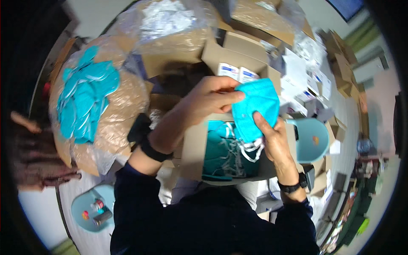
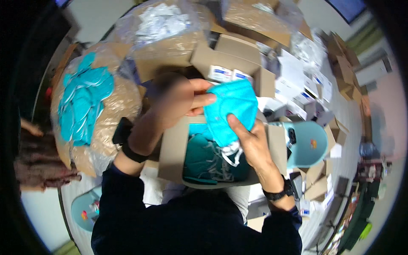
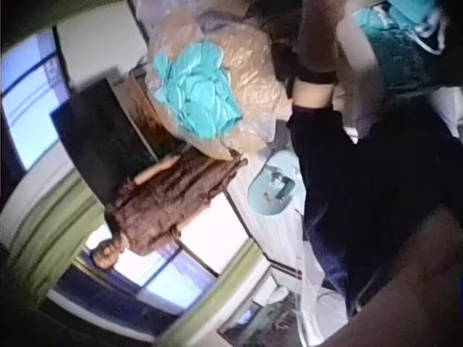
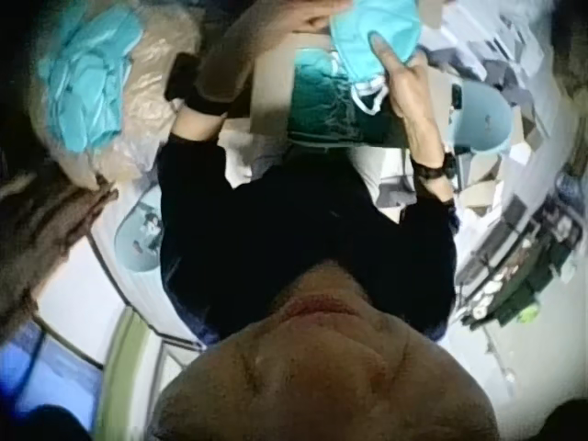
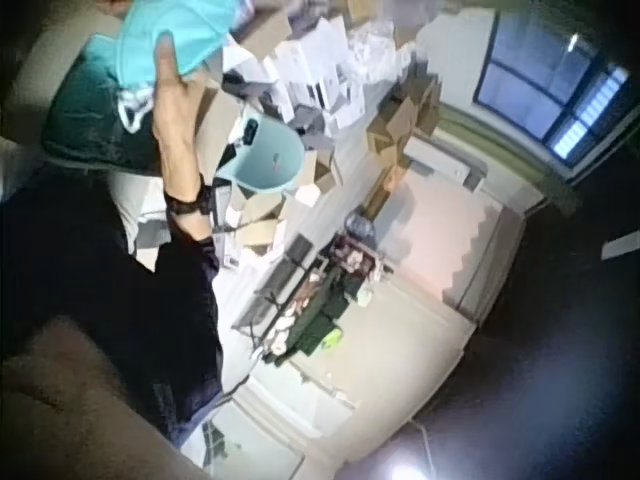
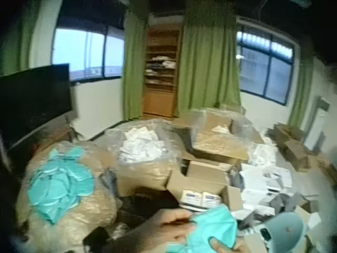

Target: The recorder is shown packing teal surgical masks into a cardboard box.

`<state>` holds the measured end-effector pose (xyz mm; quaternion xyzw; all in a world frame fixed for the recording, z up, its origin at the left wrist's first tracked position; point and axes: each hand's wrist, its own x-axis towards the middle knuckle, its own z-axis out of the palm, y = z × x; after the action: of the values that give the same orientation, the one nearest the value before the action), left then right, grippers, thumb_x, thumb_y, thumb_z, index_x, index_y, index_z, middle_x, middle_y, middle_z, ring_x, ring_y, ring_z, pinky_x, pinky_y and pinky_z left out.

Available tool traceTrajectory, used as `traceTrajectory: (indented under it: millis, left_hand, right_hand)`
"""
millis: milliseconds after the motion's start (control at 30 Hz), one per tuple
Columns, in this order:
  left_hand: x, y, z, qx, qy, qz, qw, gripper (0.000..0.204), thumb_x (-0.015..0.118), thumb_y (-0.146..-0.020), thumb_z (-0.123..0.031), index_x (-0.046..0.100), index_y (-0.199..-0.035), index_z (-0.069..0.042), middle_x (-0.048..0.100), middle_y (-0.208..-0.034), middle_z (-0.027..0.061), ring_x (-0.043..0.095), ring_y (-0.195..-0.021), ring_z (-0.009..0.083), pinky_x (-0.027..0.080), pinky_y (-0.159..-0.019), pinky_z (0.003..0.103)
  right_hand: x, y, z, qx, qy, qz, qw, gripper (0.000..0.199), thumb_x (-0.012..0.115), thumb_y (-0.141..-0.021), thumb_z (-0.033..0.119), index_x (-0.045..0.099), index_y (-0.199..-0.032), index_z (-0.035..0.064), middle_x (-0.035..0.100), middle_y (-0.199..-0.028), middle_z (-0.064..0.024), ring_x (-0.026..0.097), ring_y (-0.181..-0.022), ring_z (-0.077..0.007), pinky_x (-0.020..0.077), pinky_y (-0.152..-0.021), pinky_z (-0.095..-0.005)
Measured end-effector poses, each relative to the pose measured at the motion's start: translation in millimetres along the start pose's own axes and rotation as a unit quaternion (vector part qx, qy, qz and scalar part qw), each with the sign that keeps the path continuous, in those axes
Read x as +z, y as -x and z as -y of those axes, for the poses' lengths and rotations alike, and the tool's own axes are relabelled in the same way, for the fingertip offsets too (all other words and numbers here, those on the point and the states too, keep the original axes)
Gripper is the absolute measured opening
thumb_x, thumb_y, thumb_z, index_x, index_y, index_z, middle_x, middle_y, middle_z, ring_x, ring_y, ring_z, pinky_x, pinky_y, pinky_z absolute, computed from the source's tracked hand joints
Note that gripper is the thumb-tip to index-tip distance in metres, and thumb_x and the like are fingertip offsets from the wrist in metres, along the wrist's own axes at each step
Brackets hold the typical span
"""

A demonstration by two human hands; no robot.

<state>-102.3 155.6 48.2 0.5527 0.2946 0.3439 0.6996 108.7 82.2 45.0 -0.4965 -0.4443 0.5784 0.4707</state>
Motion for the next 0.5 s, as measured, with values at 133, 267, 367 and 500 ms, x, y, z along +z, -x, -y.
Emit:
traceTrajectory:
  millis: [133, 267, 367, 500]
  left_hand:
    - [22, 25, 15, 0.020, 0.058, -0.085, 0.994, 0.032, 0.069, -0.088, -0.021, 0.060, -0.112, -0.002, 0.056, -0.074, -0.0018, 0.046, -0.058, 0.0038, 0.036, -0.049, 0.020]
    - [13, 58, 24, -0.087, 0.060, -0.016, 0.994, 0.026, 0.072, -0.085, -0.024, 0.061, -0.100, -0.005, 0.052, -0.068, -0.0023, 0.045, -0.055, 0.0033, 0.032, -0.047, 0.021]
    - [-5, 81, 18, -0.022, 0.005, -0.053, 0.998, 0.018, 0.071, -0.085, -0.022, 0.061, -0.088, -0.007, 0.049, -0.064, -0.0035, 0.043, -0.053, 0.0029, 0.030, -0.046, 0.021]
    - [-70, 116, -17, 0.101, 0.015, -0.401, 0.910, 0.019, 0.071, -0.085, -0.020, 0.056, -0.078, -0.011, 0.047, -0.061, -0.0041, 0.044, -0.052, 0.0045, 0.029, -0.043, 0.021]
  right_hand:
    - [5, 24, -2, -0.004, 0.029, 0.032, 0.999, 0.026, 0.065, -0.093, 0.024, 0.067, -0.108, 0.0015, 0.069, -0.098, -0.0047, 0.062, -0.084, -0.0093, 0.0497, -0.074, -0.0258]
    - [10, 33, -7, -0.026, 0.073, 0.095, 0.992, 0.021, 0.066, -0.092, 0.023, 0.069, -0.099, 0.0029, 0.069, -0.086, -0.0026, 0.058, -0.072, -0.0062, 0.0469, -0.064, -0.0212]
    - [4, 35, -5, 0.023, 0.097, 0.159, 0.982, 0.020, 0.065, -0.093, 0.023, 0.068, -0.090, 0.0036, 0.063, -0.075, 0.0017, 0.049, -0.061, -0.0028, 0.0386, -0.056, -0.0181]
    - [-2, 45, 3, -0.008, 0.137, 0.107, 0.985, 0.032, 0.059, -0.096, 0.030, 0.062, -0.076, 0.0049, 0.052, -0.065, 0.0043, 0.036, -0.052, -0.0021, 0.0263, -0.047, -0.0198]
